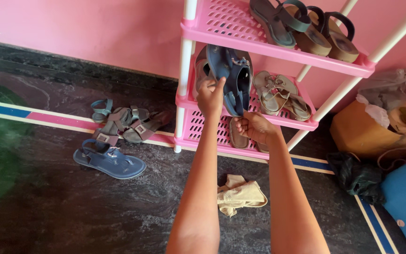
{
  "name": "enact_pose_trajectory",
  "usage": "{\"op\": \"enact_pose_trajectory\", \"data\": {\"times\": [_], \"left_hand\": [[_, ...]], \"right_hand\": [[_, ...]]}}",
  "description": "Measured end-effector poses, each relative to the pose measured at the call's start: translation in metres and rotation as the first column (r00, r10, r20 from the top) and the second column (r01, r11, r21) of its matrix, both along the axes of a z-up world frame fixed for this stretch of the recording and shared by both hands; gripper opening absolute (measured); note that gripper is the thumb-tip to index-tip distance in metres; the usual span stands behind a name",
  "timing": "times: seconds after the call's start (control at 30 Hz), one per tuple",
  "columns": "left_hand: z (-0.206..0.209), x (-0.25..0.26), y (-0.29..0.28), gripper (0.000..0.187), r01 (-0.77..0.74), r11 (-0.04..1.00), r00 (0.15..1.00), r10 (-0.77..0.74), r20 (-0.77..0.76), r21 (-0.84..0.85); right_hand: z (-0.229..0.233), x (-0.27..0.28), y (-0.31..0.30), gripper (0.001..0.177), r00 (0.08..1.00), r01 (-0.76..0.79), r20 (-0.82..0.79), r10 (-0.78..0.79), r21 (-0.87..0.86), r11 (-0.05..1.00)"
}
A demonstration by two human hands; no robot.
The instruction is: The person wipes a pair of blue sandals with a cloth, then places them on a pink shoe rack. They proceed to wipe a pair of grey sandals on the floor and place them on the rack as well.
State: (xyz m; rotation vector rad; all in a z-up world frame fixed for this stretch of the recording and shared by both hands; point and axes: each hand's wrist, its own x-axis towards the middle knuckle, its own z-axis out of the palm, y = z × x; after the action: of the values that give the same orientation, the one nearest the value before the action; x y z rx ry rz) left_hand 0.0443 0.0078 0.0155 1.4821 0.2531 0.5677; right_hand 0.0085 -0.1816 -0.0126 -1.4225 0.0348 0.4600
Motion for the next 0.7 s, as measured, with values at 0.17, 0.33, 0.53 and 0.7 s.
{"op": "enact_pose_trajectory", "data": {"times": [0.17,0.33,0.53,0.7], "left_hand": [[0.0,-0.007,0.004,0.057,0.041,0.988,0.999,-0.036,-0.036,0.149],[-0.005,-0.005,0.002,0.057,0.078,0.988,0.995,-0.085,0.05,0.132],[-0.006,-0.003,-0.002,0.049,0.22,0.97,0.974,-0.212,0.084,-0.106],[-0.004,-0.01,0.001,0.042,0.146,0.988,0.985,-0.149,-0.088,-0.045]], "right_hand": [[-0.008,0.007,-0.011,0.04,0.999,0.037,0.011,-0.037,0.038,0.999],[-0.004,0.001,-0.013,0.041,0.998,0.052,0.029,-0.055,0.069,0.996],[0.011,-0.011,-0.011,0.034,0.978,0.193,0.058,-0.201,0.128,0.973],[-0.003,0.004,-0.044,0.036,0.939,0.331,-0.008,-0.344,0.302,0.894]]}}
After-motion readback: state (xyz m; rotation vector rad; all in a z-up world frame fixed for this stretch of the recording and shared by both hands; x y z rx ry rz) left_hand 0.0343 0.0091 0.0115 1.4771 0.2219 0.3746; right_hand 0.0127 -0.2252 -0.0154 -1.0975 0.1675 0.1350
